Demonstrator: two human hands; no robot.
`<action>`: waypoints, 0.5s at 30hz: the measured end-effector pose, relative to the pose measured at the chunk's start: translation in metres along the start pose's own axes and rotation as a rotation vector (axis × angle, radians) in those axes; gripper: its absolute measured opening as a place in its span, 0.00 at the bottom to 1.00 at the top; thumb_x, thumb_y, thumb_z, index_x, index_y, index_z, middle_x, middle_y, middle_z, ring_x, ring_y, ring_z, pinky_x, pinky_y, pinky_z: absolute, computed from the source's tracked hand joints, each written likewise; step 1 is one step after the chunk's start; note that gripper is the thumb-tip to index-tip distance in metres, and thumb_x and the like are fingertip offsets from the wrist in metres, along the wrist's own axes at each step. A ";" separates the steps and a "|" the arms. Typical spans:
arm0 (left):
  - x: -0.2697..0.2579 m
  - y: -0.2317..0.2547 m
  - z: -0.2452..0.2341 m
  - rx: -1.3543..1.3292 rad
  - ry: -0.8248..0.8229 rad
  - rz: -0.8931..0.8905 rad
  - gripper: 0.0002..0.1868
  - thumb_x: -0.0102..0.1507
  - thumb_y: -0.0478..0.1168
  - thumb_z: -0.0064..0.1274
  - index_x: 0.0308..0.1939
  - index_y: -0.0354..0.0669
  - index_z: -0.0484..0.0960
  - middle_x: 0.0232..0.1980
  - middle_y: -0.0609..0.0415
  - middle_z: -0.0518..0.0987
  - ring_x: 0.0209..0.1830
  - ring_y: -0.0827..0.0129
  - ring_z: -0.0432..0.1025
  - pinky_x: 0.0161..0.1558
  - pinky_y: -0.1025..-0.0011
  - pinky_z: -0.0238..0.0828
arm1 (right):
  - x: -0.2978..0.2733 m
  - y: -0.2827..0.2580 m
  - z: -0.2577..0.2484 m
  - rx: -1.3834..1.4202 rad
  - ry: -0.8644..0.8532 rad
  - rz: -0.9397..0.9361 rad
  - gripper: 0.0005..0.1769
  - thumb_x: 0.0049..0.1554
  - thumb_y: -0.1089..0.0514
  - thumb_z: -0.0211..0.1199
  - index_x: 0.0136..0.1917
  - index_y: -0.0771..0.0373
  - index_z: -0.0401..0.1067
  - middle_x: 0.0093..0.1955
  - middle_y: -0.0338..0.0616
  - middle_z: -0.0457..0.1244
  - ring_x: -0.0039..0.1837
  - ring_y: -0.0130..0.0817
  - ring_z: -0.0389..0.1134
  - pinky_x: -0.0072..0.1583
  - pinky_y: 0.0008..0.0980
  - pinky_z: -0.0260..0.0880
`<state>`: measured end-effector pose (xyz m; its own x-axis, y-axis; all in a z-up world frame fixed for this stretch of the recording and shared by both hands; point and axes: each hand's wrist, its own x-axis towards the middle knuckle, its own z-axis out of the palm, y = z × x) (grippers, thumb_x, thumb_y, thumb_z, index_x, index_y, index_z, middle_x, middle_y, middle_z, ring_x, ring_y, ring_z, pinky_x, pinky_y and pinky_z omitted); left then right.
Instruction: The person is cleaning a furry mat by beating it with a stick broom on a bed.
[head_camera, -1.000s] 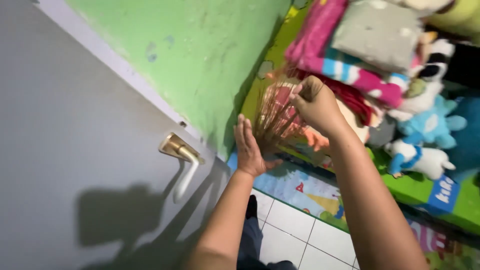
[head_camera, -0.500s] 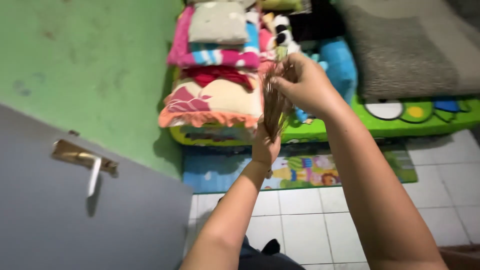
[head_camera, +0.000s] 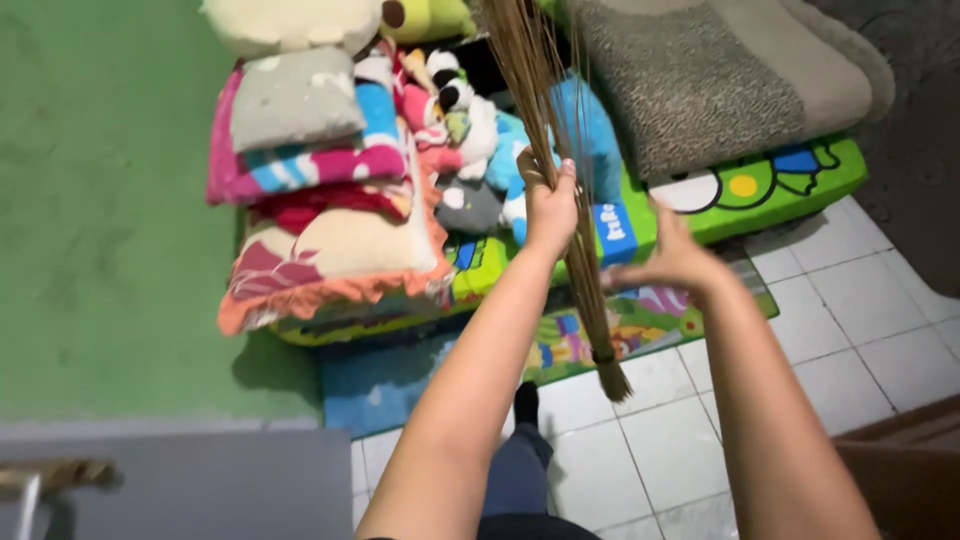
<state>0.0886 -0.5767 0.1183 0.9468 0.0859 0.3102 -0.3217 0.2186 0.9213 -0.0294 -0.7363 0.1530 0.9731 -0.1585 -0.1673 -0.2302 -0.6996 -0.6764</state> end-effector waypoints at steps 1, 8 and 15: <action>0.011 -0.002 0.012 -0.006 -0.008 0.001 0.23 0.71 0.38 0.50 0.66 0.41 0.59 0.50 0.47 0.77 0.46 0.61 0.73 0.50 0.62 0.72 | 0.006 0.023 0.005 -0.001 0.009 0.005 0.88 0.25 0.42 0.89 0.83 0.59 0.34 0.81 0.67 0.39 0.80 0.59 0.43 0.75 0.53 0.48; 0.122 -0.051 0.102 -0.425 -0.093 -0.351 0.25 0.68 0.40 0.53 0.66 0.43 0.62 0.45 0.54 0.74 0.34 0.72 0.66 0.34 0.71 0.64 | 0.060 0.115 -0.003 0.320 -0.297 0.293 0.43 0.39 0.42 0.79 0.63 0.64 0.73 0.53 0.47 0.71 0.54 0.35 0.71 0.58 0.38 0.71; 0.152 -0.036 0.175 -0.075 -0.048 0.020 0.47 0.64 0.44 0.63 0.77 0.37 0.48 0.73 0.35 0.58 0.73 0.49 0.56 0.71 0.58 0.53 | 0.131 0.117 -0.059 0.482 -0.010 0.351 0.19 0.53 0.48 0.72 0.43 0.66 0.72 0.30 0.38 0.63 0.31 0.27 0.62 0.33 0.31 0.63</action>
<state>0.2464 -0.7414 0.1730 0.9389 0.0452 0.3411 -0.3391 0.2895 0.8951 0.0715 -0.8803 0.0946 0.8385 -0.3149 -0.4447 -0.5187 -0.2111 -0.8285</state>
